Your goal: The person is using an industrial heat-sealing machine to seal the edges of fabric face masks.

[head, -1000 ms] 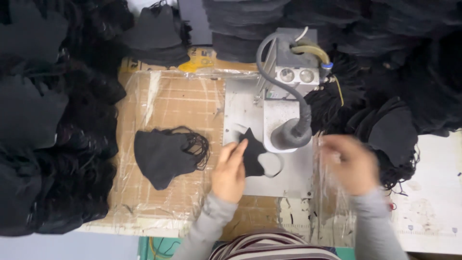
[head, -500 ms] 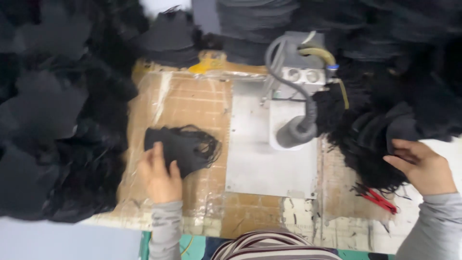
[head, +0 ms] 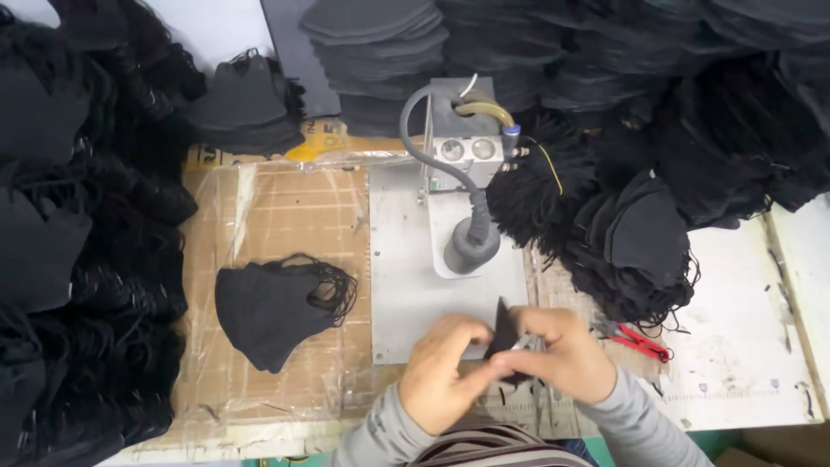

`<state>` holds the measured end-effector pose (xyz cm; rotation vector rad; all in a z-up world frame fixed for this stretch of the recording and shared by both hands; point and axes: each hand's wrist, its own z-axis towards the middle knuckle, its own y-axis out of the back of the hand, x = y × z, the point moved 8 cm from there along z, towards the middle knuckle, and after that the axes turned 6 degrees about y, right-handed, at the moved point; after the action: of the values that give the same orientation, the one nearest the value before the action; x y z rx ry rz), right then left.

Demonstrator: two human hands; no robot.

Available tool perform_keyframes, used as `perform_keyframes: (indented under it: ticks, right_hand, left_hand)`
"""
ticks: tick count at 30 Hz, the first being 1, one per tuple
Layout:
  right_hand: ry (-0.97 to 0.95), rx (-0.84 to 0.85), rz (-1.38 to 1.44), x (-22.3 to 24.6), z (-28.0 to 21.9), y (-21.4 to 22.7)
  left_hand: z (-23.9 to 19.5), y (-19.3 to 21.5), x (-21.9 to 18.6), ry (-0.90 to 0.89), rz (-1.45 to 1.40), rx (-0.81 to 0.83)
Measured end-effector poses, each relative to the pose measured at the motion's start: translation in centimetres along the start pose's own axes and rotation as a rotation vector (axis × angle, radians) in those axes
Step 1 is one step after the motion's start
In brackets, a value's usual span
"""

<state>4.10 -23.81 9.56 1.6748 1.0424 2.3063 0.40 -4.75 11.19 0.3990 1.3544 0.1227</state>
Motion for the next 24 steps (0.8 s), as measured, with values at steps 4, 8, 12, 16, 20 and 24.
perform_keyframes:
  ticks: [4, 8, 12, 16, 20, 24]
  right_hand:
    - [0.004, 0.136, 0.592, -1.4, 0.3, -0.8]
    - [0.246, 0.135, 0.102, 1.1, 2.7, 0.1]
    - [0.558, -0.051, -0.592, 0.4, 4.9, -0.3]
    - [0.509, -0.089, -0.725, -4.0, 8.3, -0.4]
    - [0.417, -0.166, -0.895, -5.3, 11.1, 0.3]
    - [0.403, -0.167, -0.823, -4.2, 10.6, 0.3]
  left_hand:
    - [-0.1, 2.4, 1.1, -0.036, -0.041, -0.035]
    - [0.1, 4.0, 0.5, -0.165, 0.205, -0.084]
    - [-1.4, 1.3, 3.3, -0.410, 0.529, -0.072]
    - [-2.5, -2.0, 9.4, -0.337, 0.617, 0.026]
    - [-0.8, -0.8, 6.0, -0.131, 0.522, -0.013]
    - [0.6, -2.1, 5.8, -0.065, 0.582, 0.003]
